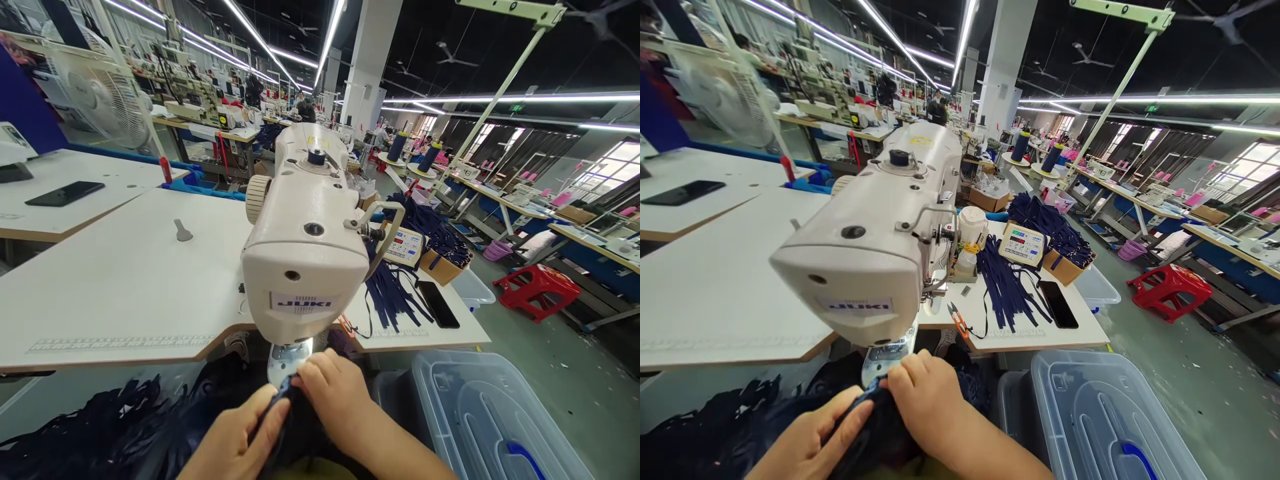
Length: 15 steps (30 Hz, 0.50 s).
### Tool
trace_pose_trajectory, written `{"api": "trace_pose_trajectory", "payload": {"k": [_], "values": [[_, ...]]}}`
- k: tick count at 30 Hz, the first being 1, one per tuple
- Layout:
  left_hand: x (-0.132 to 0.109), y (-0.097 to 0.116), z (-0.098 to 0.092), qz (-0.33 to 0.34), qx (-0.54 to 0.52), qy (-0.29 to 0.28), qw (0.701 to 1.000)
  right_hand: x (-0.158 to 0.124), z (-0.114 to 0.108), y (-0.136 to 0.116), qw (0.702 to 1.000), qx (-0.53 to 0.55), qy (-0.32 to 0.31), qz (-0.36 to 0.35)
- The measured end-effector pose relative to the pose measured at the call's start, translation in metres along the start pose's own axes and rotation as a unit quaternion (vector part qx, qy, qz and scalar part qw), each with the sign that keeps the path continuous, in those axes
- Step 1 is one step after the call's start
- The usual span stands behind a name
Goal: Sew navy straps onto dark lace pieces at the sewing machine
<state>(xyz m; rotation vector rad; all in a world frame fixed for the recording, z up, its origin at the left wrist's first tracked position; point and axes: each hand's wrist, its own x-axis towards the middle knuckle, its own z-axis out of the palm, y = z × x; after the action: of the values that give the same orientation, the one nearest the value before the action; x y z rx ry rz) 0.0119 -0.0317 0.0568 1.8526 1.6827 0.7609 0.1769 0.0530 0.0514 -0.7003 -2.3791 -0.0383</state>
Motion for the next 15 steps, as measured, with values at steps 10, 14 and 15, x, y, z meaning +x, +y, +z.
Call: {"api": "trace_pose_trajectory", "payload": {"k": [10,14,15], "values": [[0.014,-0.017,0.017,0.257,0.275,0.239,0.895,-0.003,0.014,0.012,0.975,0.13,-0.055,0.174],[0.021,-0.002,0.021,0.202,0.241,0.3,0.9,-0.002,0.013,0.017,0.909,0.304,-0.038,0.282],[0.023,0.001,0.02,0.211,0.259,0.298,0.894,-0.002,0.016,0.018,0.899,0.309,-0.028,0.31]]}}
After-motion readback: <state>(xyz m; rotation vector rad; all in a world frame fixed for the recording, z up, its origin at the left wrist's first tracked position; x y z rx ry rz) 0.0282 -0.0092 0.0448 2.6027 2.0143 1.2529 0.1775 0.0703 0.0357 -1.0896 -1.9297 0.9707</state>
